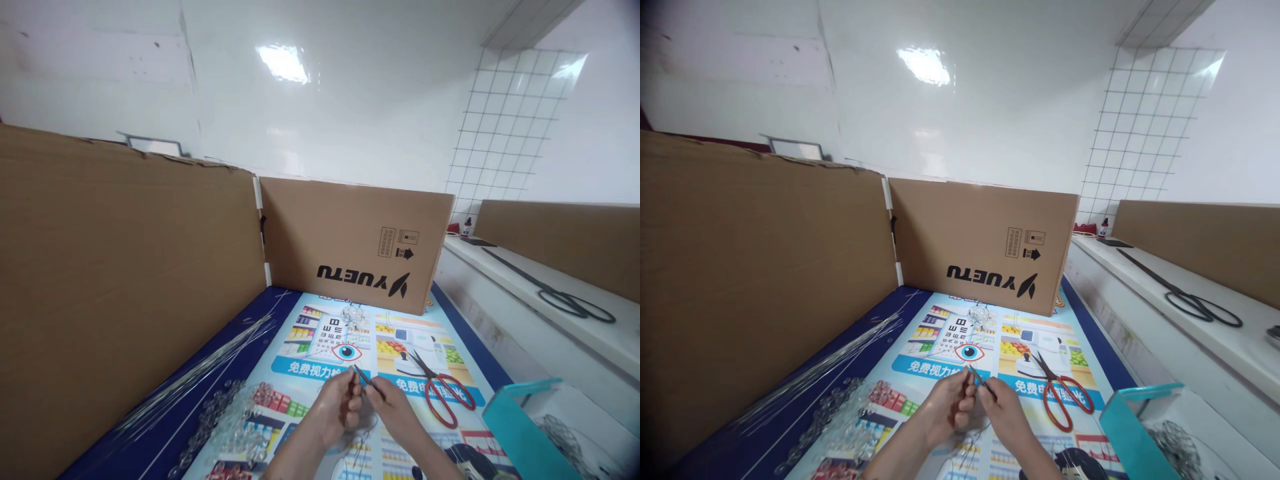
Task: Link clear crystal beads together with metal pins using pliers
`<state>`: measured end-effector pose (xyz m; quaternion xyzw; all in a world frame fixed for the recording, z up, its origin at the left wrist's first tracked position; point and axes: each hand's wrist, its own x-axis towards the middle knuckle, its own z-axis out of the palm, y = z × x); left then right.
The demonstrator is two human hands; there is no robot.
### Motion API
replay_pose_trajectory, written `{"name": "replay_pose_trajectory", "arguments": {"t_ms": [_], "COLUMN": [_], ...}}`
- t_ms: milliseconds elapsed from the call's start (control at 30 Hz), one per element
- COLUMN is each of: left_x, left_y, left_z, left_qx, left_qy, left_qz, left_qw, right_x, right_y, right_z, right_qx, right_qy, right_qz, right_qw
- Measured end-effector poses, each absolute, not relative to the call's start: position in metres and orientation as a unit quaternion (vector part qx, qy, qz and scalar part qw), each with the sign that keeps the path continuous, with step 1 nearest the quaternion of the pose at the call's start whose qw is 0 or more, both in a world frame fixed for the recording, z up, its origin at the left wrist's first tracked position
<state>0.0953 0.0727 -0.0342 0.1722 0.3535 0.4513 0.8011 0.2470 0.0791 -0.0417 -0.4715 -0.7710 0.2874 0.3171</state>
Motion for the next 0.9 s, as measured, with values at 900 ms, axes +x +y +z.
{"name": "replay_pose_trajectory", "arguments": {"t_ms": [900], "left_x": [0.0983], "left_y": [0.0716], "left_z": [-0.0403], "left_qx": [0.321], "left_qy": [0.408], "left_qz": [0.446], "left_qw": [0.729], "right_x": [0.2527], "right_y": [0.0816], "right_z": [-0.0358], "right_qx": [-0.476], "right_qy": [-0.773], "right_qz": [0.288], "right_qw": [0.304]}}
